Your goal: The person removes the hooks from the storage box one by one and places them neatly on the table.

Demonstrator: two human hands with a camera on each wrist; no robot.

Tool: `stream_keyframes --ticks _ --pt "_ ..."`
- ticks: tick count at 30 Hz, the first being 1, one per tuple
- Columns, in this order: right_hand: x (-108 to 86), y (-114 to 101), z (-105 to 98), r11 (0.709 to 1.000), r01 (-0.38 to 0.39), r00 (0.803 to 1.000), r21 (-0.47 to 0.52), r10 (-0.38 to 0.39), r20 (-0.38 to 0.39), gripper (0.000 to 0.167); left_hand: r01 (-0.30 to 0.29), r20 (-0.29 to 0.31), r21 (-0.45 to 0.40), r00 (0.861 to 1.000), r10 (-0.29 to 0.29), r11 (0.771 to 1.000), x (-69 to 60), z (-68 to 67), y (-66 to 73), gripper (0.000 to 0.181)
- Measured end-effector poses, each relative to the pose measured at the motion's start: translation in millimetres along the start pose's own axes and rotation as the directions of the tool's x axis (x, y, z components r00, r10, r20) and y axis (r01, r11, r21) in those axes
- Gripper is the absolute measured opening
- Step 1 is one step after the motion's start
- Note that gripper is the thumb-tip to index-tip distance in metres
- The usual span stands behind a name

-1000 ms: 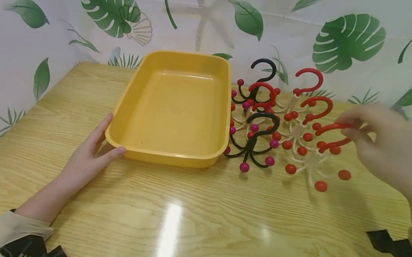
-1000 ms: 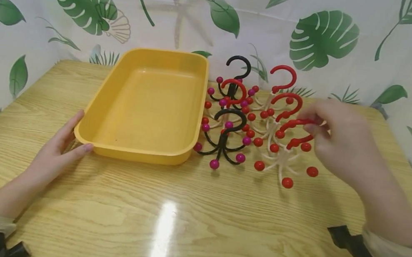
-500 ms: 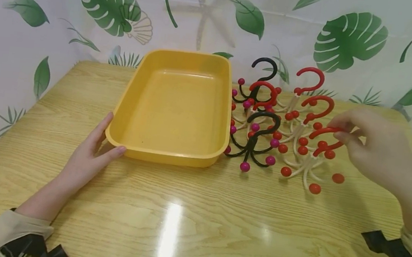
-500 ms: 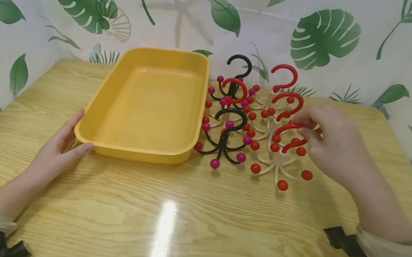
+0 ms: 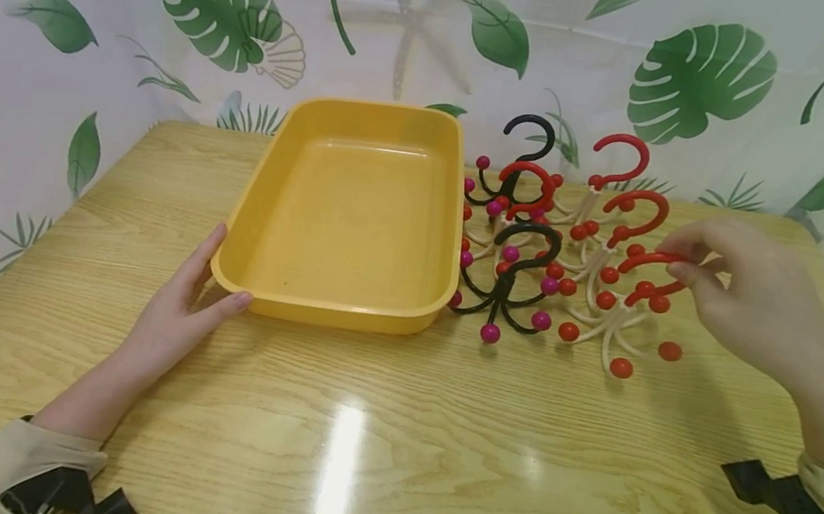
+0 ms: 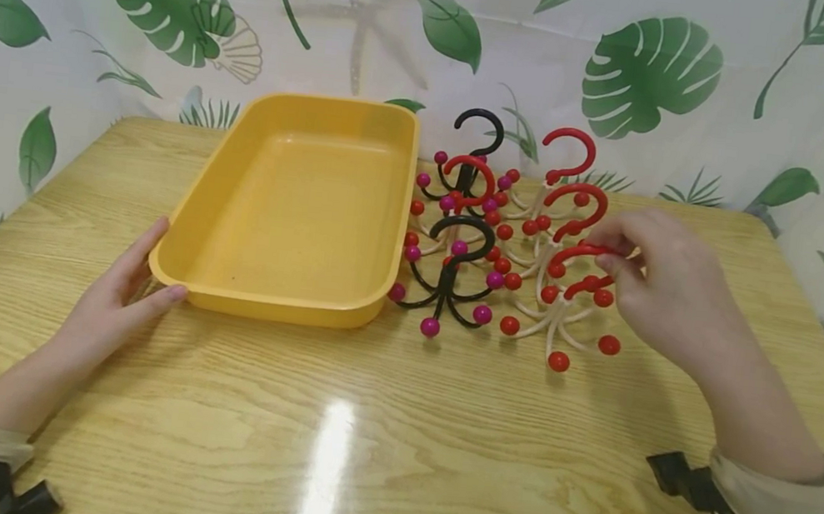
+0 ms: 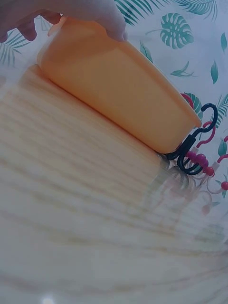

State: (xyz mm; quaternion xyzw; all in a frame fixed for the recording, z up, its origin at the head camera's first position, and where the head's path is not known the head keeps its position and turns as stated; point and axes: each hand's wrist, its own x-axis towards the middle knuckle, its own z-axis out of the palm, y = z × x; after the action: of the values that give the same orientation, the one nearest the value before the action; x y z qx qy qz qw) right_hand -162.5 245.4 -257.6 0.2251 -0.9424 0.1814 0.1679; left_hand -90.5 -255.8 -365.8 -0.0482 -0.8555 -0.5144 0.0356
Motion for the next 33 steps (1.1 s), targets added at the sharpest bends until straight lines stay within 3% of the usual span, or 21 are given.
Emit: stream_keyframes --ticks 14,21,28,33 --pt "-1.8 8 1 0.998 0.039 0.999 0.053 -0.041 0.028 0.024 0.01 -0.002 -0.004 1.0 -0.01 1.0 -1.7 -0.1 0.6 0.085" --pt "-3.9 14 1 0.995 0.013 0.998 0.102 -0.02 0.062 0.026 0.019 -0.004 0.005 1.0 -0.019 1.0 -1.7 0.6 1.9 0.085" --pt "-4.5 32 1 0.96 -0.176 0.984 0.218 0.165 0.067 0.038 0.028 -0.002 0.012 1.0 -0.028 1.0 -0.4 1.3 2.0 0.085" --pt "1.5 60 5 0.947 -0.261 0.965 0.187 0.254 0.062 0.051 0.021 0.003 -0.023 1.0 -0.021 1.0 -1.4 1.2 2.3 0.085"
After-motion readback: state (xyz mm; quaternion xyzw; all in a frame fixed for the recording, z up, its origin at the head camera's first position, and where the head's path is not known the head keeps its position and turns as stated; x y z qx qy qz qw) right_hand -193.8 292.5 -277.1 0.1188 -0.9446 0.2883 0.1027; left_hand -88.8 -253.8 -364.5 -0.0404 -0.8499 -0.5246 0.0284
